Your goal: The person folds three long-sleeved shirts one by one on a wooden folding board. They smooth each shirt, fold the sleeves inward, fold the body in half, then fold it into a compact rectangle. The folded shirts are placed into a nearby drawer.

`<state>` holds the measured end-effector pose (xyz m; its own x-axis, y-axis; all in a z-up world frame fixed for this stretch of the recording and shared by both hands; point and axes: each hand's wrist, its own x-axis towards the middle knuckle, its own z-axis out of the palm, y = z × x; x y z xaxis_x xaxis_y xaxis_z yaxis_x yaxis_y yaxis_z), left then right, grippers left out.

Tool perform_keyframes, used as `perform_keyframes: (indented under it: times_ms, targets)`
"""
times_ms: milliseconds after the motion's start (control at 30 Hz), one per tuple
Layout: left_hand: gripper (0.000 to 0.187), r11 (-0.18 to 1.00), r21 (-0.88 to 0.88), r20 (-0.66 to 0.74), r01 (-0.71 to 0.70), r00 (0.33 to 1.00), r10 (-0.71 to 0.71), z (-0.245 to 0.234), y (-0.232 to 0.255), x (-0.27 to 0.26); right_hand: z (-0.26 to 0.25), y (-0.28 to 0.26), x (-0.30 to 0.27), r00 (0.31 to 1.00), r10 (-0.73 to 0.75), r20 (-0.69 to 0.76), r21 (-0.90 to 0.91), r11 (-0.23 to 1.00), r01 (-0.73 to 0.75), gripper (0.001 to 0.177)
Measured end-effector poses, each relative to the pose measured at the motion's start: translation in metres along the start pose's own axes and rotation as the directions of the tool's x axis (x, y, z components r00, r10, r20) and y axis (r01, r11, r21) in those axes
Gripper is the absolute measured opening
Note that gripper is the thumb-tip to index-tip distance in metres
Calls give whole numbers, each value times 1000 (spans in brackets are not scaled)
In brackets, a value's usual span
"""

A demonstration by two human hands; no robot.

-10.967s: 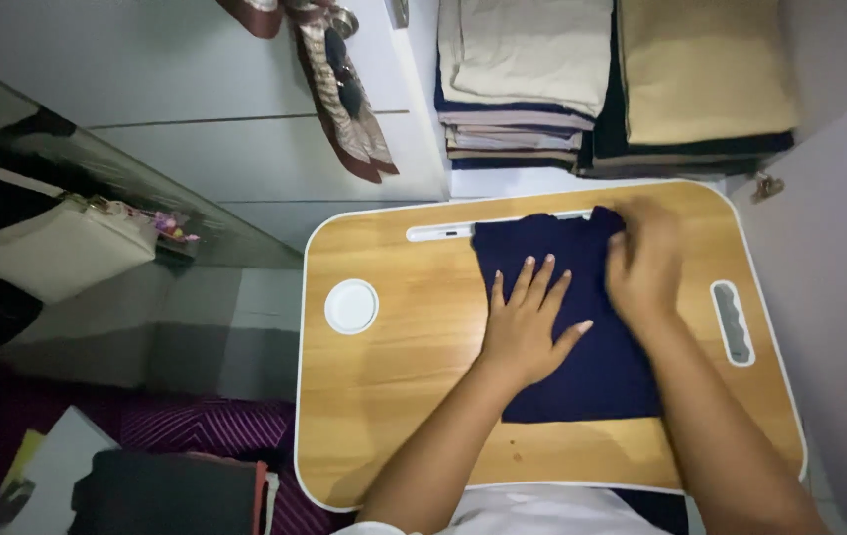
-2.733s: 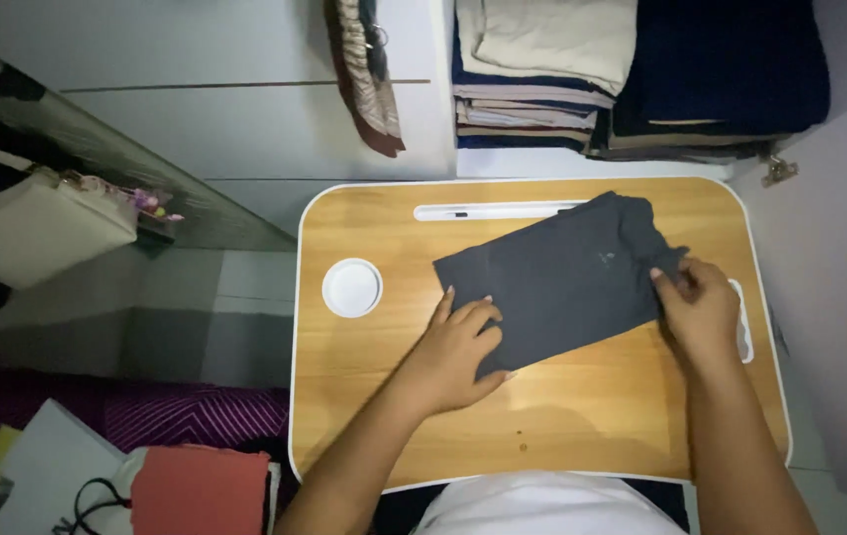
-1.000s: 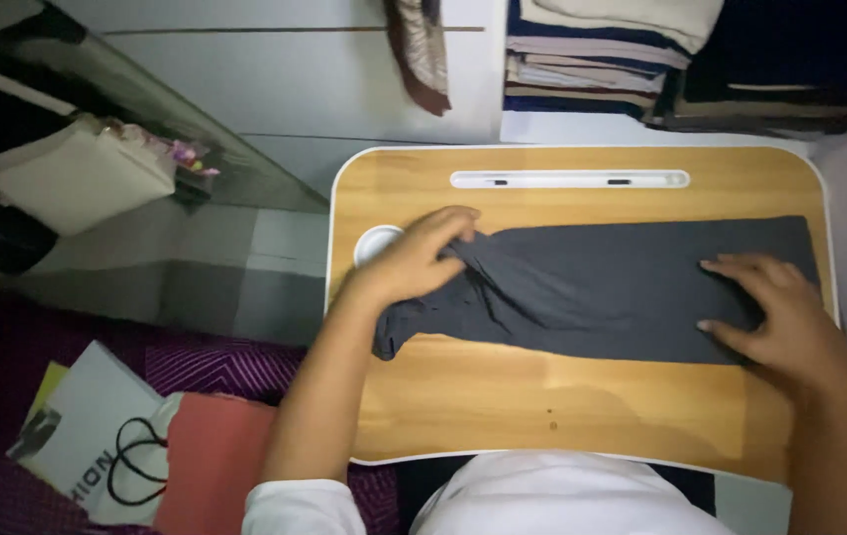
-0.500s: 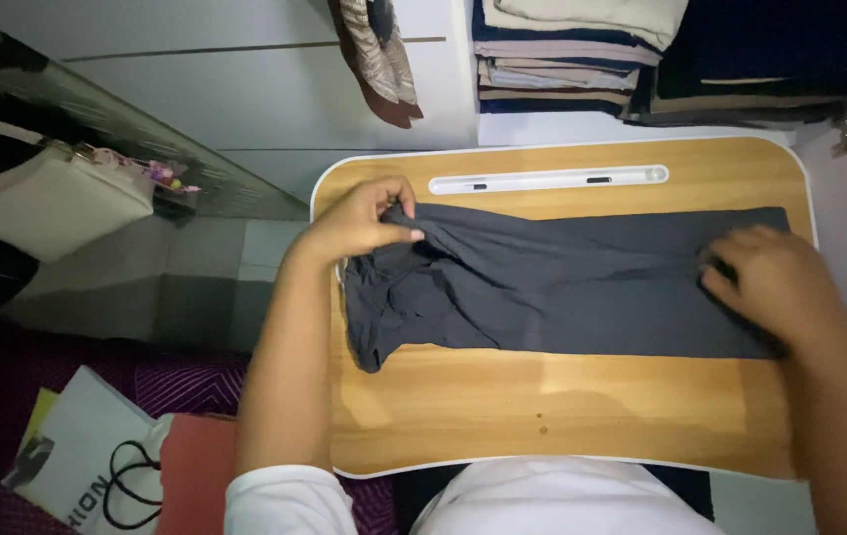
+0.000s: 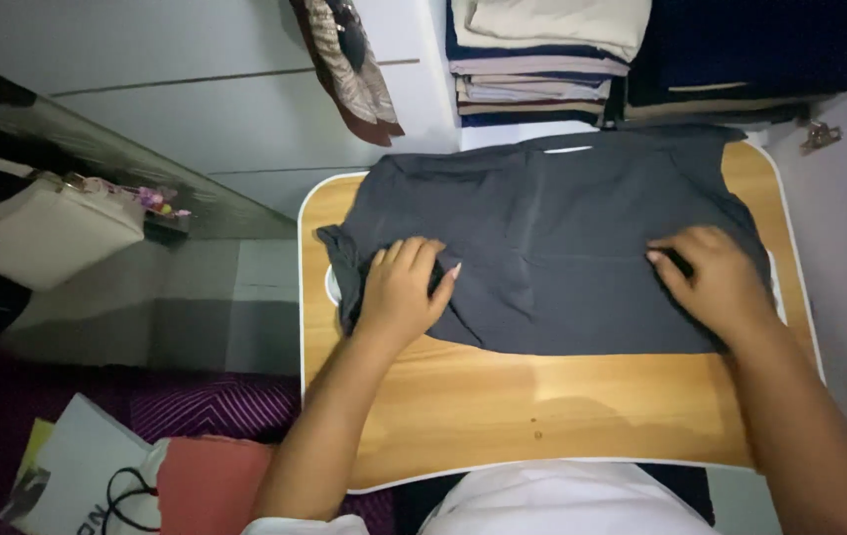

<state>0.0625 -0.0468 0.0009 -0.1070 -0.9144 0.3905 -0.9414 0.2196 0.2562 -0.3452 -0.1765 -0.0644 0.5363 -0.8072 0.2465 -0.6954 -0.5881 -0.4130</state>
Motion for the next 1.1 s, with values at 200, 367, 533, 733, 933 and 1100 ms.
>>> perform_keyframes:
  times_ms: [200, 367, 533, 733, 933, 1100]
  targets:
    - [54, 972, -39, 168, 232, 960, -222, -16, -8, -27, -17, -2, -36, 995, 68, 73, 1, 998, -68, 39]
    - [67, 882, -107, 398, 459, 833, -385, -19, -21, -37, -16, 11, -42, 924, 281, 259, -49, 959, -278, 52]
    - [25, 923, -349, 204, 161, 974, -93, -31, -39, -49, -7, 28, -50, 978, 73, 197, -57, 996, -63, 31]
    - [27, 551, -672, 596, 495, 803, 5, -73, -71, -107, -40, 34, -107, 828, 277, 487, 361, 800, -479, 16]
    - [45, 542, -47, 809, 839, 350, -472, -144, -7, -47, -91, -34, -63, 630, 585, 511, 55, 709, -703, 37]
    - [35, 910, -204, 374, 361, 888, -269, -61, -3, -21, -23, -45, -13, 954, 261, 149, 218, 932, -289, 33]
